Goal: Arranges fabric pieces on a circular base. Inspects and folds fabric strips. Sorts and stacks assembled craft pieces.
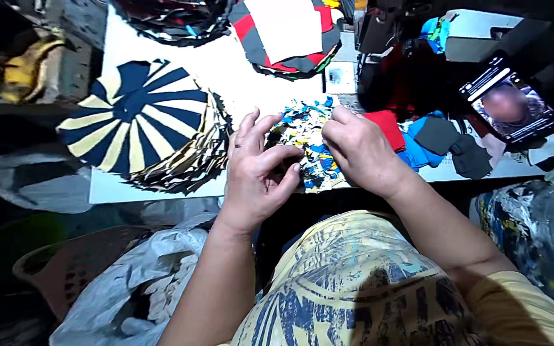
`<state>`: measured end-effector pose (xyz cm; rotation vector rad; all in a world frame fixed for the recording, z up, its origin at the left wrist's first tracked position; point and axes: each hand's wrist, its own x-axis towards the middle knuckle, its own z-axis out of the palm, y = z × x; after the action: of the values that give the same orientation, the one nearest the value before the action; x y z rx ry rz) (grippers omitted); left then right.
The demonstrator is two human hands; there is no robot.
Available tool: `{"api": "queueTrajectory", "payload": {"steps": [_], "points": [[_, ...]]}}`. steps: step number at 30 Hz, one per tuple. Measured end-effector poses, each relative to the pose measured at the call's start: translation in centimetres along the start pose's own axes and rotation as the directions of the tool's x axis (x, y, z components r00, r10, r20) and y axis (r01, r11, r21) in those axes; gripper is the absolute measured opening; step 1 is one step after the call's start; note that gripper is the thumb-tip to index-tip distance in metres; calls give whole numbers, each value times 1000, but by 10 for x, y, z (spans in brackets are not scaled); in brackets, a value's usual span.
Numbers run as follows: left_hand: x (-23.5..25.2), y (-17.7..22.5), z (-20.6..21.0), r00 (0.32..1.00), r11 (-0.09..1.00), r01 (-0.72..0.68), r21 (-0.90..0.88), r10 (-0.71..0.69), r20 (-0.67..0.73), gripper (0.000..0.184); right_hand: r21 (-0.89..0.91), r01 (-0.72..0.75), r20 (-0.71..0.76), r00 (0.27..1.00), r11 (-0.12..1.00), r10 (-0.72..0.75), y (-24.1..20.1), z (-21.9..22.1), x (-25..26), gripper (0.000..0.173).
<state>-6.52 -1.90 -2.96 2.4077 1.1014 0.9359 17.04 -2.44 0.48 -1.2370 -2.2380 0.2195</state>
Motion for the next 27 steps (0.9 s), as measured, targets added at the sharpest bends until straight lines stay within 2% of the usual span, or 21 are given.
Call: {"api": "queueTrajectory", "payload": {"steps": [8, 11, 15, 19, 23, 27], "points": [[1, 1, 0, 998, 996, 54, 69, -56, 20, 34, 27, -60, 90, 994, 998, 57, 0, -1, 2, 11], [2, 1, 1, 998, 996, 53, 77, -56, 34, 36, 59, -39, 34, 999, 997, 37, -5, -2, 4, 11], [4, 3, 0, 996, 992, 61, 106, -68, 62, 39, 33, -37, 82, 996, 999, 34, -5, 8, 7, 12], [3, 2, 0, 993, 990, 73, 122, -83, 79, 41, 16, -2, 57, 998, 1000, 1, -3, 11, 8, 11], [-1, 4, -1, 991, 990, 135, 53, -135, 8, 45, 99, 7, -17, 1000, 995, -6, 2, 12, 10, 14], [-2, -5, 2, 978, 991, 105, -83, -118, -173, 38, 127, 13, -118, 993, 992, 2, 4, 16, 13, 15]]}}
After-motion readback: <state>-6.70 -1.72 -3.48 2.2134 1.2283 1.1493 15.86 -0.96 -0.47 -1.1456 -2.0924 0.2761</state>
